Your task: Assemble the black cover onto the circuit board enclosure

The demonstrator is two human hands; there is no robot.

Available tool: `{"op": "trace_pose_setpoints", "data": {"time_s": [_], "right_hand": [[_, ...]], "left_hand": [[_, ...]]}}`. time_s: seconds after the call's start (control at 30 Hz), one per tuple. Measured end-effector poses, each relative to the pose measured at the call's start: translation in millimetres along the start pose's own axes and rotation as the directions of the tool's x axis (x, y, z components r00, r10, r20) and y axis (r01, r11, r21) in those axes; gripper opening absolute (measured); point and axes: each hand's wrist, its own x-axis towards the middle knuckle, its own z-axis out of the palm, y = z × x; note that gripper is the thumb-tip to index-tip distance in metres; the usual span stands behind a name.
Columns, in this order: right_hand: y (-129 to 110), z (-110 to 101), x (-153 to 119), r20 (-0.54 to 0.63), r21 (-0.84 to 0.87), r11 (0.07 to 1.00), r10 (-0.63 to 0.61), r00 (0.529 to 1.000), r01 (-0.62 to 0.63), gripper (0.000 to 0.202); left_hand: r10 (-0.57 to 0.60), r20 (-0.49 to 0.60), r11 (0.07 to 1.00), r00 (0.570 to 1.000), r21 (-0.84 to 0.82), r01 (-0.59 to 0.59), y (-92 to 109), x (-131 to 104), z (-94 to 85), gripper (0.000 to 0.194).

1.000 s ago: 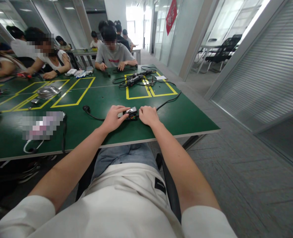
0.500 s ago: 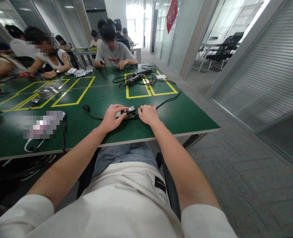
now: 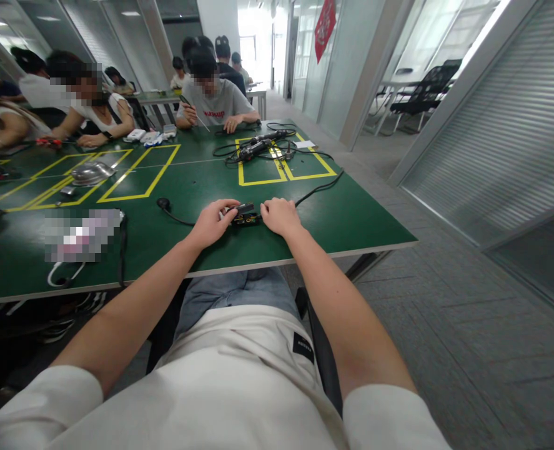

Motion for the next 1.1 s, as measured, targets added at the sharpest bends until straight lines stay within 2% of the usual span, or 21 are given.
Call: {"op": "trace_pose_setpoints", "data": {"time_s": [0.07, 0.13, 0.2, 0.33, 0.4, 0.5, 0.57, 0.67, 0.93, 1.0, 1.1], "right_hand": [[-0.5, -1.4, -0.6, 0.005, -0.003, 1.0, 0.0, 1.0, 0.0, 0.055], [-1.5, -3.3, -1.6, 0.011, -0.005, 1.0, 0.0, 1.0, 0.0, 0.057], [-2.8, -5.1, -3.0, 0.014, -0.008, 1.0, -0.001, 1.0, 0.001, 0.059], [-5.3, -7.1, -5.9, 0.014, -0.014, 1.0, -0.006, 1.0, 0.007, 0.063], [-6.2, -7.5, -7.0, 0.012, -0.019, 1.0, -0.009, 1.0, 0.01, 0.063], [-7.3, -8.0, -8.2, 0.002, -0.024, 1.0, -0.002, 1.0, 0.002, 0.062], [-7.7, -8.3, -8.7, -0.002, -0.015, 1.0, 0.021, 1.0, -0.021, 0.061], [-7.9, -8.5, -9.2, -0.019, 0.008, 0.999, 0.048, 0.999, -0.048, 0.057], [-6.2, -7.1, -9.9, -0.104, 0.034, 0.998, 0.052, 0.993, -0.049, 0.055], [-5.9, -6.5, -9.3, -0.093, 0.033, 0.998, 0.05, 0.994, -0.047, 0.054], [-6.0, -6.9, -8.4, -0.058, 0.02, 0.998, 0.055, 0.997, -0.054, 0.053]], "left_hand": [[-0.116, -0.061, 0.993, 0.991, 0.031, 0.118, -0.8, 3.0, 0.6, 0.033], [-0.202, -0.072, 0.974, 0.977, 0.09, 0.208, -0.7, 5.2, 1.3, 0.027], [-0.238, -0.071, 0.958, 0.969, 0.147, 0.246, 1.7, 5.2, 1.4, 0.023], [-0.267, -0.141, 0.926, 0.953, 0.237, 0.295, 13.4, -0.2, -2.6, 0.023], [-0.323, -0.114, 0.888, 0.94, 0.307, 0.342, 20.4, -2.3, -5.7, 0.031], [-0.382, 0.008, 0.833, 0.924, 0.436, 0.34, 28.5, -2.3, -8.8, 0.049], [-0.392, 0.058, 0.81, 0.918, 0.495, 0.315, 31.3, -1.1, -9.2, 0.056], [-0.384, 0.056, 0.806, 0.921, 0.508, 0.305, 31.4, 0.0, -8.1, 0.059], [-0.254, -0.108, 0.875, 0.961, 0.399, 0.276, 17.4, -1.1, -2.8, 0.054], [-0.26, -0.09, 0.878, 0.961, 0.391, 0.274, 15.7, -0.7, -3.0, 0.053], [-0.313, -0.002, 0.879, 0.95, 0.377, 0.291, 15.4, 0.6, -4.3, 0.052]]}}
